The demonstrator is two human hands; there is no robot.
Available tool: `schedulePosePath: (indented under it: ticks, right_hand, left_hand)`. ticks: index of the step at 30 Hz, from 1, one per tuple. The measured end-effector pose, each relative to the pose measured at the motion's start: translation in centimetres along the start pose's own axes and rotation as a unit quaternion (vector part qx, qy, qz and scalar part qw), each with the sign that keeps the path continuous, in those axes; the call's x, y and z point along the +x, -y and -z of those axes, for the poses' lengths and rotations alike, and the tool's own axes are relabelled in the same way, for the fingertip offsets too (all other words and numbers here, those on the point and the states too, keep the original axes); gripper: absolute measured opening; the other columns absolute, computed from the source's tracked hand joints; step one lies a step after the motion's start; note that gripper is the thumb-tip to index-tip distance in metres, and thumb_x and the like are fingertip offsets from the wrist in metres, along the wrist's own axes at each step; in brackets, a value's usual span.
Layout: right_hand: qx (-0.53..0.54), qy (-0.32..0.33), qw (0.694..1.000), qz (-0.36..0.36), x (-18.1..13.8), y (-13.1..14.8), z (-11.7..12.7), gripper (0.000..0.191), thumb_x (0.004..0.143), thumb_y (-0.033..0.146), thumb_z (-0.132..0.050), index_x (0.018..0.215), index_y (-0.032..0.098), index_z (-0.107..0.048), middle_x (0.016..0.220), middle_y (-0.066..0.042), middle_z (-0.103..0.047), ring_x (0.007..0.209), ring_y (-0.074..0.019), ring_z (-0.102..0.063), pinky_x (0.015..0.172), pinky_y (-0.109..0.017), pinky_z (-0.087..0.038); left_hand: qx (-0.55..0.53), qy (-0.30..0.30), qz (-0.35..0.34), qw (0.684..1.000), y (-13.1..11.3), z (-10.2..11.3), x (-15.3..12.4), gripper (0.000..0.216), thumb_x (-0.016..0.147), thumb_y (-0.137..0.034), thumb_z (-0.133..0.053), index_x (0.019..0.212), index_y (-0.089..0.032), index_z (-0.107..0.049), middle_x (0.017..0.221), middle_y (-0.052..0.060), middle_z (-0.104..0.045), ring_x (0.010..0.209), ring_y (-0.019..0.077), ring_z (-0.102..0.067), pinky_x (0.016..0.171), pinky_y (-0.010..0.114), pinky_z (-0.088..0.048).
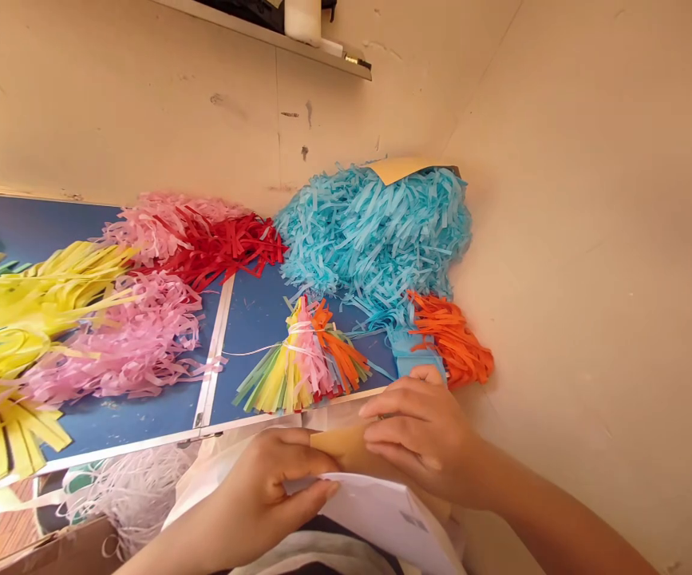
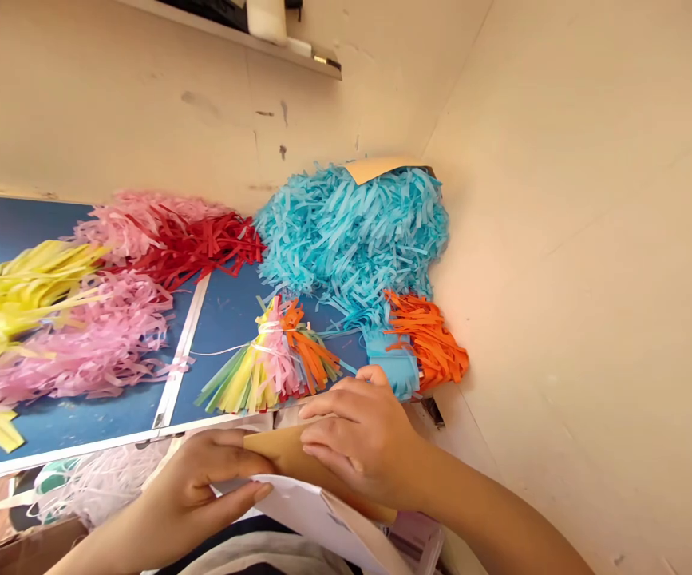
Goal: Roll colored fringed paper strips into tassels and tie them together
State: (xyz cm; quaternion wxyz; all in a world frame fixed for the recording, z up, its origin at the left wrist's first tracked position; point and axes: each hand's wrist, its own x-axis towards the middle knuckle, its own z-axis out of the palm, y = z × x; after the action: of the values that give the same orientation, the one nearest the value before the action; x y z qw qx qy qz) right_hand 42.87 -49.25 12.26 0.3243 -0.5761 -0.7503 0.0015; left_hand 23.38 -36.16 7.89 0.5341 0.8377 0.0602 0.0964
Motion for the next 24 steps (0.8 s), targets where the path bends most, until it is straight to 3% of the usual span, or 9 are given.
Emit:
schedulePosePath:
  ticks: [3,5,8,10,13,16,18,24]
  right_hand:
    - [0.071,0.008,0.997,-0.029,-0.1,-0.9,-0.1,0.021,0.099,0.027,-0.054,0.082,0.022,-0.065,0.091,-0.002,-0.070,0.081,-0.0158,-0.062,0.079,-0.035,-0.038]
    - [0.162,-0.016,0.982,-0.100,-0.7,-1.5,0.5,0.024,0.097,0.035,-0.057,0.079,0.022,-0.065,0.088,-0.003,-0.068,0.083,-0.0182,-0.063,0.079,-0.035,-0.044]
    - [0.230,-0.207,0.921,-0.235,-2.5,-1.1,1.3,0.018,0.093,0.035,-0.063,0.079,0.025,-0.064,0.092,-0.005,-0.068,0.088,-0.0216,-0.064,0.078,-0.035,-0.050]
    - [0.214,-0.305,0.887,-0.272,-4.0,0.3,0.4,0.011,0.092,0.029,-0.065,0.081,0.026,-0.065,0.092,-0.006,-0.068,0.095,-0.0234,-0.063,0.083,-0.036,-0.050]
    - [0.264,-0.270,0.876,-0.301,-5.3,2.8,-3.8,0.003,0.084,0.026,-0.071,0.085,0.025,-0.069,0.088,-0.006,-0.069,0.093,-0.0247,-0.065,0.082,-0.035,-0.053]
    - [0.334,-0.286,0.791,-0.425,-5.0,4.0,-9.3,0.008,0.081,0.028,-0.071,0.081,0.022,-0.066,0.075,-0.002,-0.068,0.069,-0.0189,-0.065,0.063,-0.028,-0.053]
    - [0.353,-0.311,0.749,-0.467,-4.5,4.0,-11.7,0.012,0.079,0.030,-0.071,0.078,0.021,-0.064,0.070,-0.001,-0.068,0.063,-0.0175,-0.064,0.057,-0.026,-0.051]
    - [0.388,-0.315,0.721,-0.480,-4.5,3.7,-12.3,0.012,0.076,0.028,-0.071,0.075,0.020,-0.063,0.066,0.000,-0.068,0.063,-0.0175,-0.066,0.061,-0.026,-0.052]
  left_hand:
    - [-0.012,-0.011,0.027,0.999,0.2,-0.1,0.3,0.026,0.092,-0.032,-0.055,0.082,-0.021,-0.076,0.074,0.002,-0.071,0.068,0.0135,-0.062,0.064,0.022,-0.045]
    - [-0.021,-0.018,0.052,0.998,0.5,-0.3,0.7,0.027,0.091,-0.035,-0.055,0.081,-0.020,-0.076,0.075,0.003,-0.072,0.069,0.0145,-0.063,0.064,0.023,-0.045]
    - [-0.003,-0.071,0.101,0.992,1.4,-0.6,1.2,0.033,0.090,-0.037,-0.053,0.073,-0.018,-0.074,0.069,0.003,-0.070,0.065,0.0148,-0.061,0.060,0.023,-0.043]
    - [0.022,-0.125,0.142,0.982,2.0,-1.1,1.5,0.036,0.090,-0.038,-0.052,0.067,-0.017,-0.071,0.065,0.002,-0.067,0.062,0.0148,-0.059,0.057,0.023,-0.041]
    - [0.039,-0.189,0.181,0.964,2.8,-2.1,1.5,0.037,0.088,-0.040,-0.052,0.065,-0.018,-0.070,0.065,0.002,-0.067,0.061,0.0158,-0.060,0.056,0.024,-0.041]
    - [0.045,-0.230,0.168,0.957,3.3,-3.2,1.3,0.034,0.087,-0.040,-0.053,0.068,-0.020,-0.073,0.069,0.001,-0.071,0.066,0.0176,-0.063,0.059,0.025,-0.044]
    - [0.048,-0.240,0.157,0.957,3.4,-3.7,1.1,0.031,0.087,-0.039,-0.055,0.070,-0.022,-0.074,0.073,0.001,-0.073,0.070,0.0183,-0.065,0.063,0.026,-0.046]
    - [0.054,-0.254,0.162,0.952,3.5,-4.2,0.7,0.027,0.086,-0.040,-0.058,0.075,-0.024,-0.076,0.075,-0.001,-0.074,0.068,0.0176,-0.065,0.061,0.026,-0.047]
